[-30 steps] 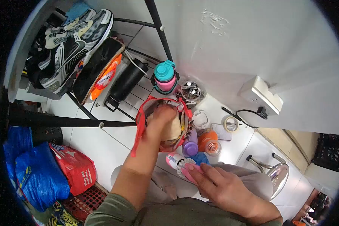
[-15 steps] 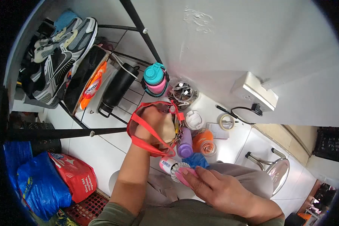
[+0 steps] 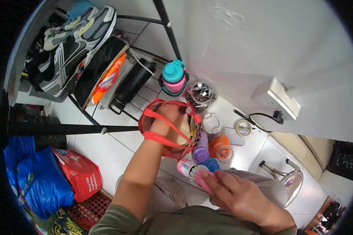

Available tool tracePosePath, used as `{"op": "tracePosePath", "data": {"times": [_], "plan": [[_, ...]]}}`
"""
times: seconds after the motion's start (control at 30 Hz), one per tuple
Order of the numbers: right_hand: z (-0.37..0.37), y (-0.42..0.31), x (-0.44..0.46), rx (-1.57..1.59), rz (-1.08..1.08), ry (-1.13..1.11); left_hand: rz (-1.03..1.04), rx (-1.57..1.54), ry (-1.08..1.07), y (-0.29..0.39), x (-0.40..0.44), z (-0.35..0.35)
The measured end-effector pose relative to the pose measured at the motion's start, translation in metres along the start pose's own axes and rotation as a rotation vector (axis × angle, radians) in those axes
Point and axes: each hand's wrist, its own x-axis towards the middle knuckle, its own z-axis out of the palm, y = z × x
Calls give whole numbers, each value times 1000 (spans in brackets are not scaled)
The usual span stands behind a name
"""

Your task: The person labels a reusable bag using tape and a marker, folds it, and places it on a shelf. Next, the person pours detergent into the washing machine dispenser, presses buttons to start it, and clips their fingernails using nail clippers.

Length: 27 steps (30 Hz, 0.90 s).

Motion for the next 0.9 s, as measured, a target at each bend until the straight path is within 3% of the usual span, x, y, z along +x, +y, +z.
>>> {"op": "tracePosePath", "data": {"times": [0.13,0.23,0.27,0.4,0.5,0.67,0.9], "plan": [[0,-4,0,-18,26,-35,77,-33,-196,-8,32,15],[-2,-9,-1,-26,53,-40,13,104,-43,-32,83,64],[-2,-9,0,-34,41,-29,-29,-21,-14,-32,83,66],[-7,-13,-2,-24,33,-9,92,132,44,-31,97,78],[-8,-14,-4,-28,34,18,3,-71,313,-41,107,97],[-9,-12,-8,-37,-5,43,-8,153,16,-48,112,91],[-7,-5,-17,-19,-32,64,-7,353,57,-49,122,117]]}}
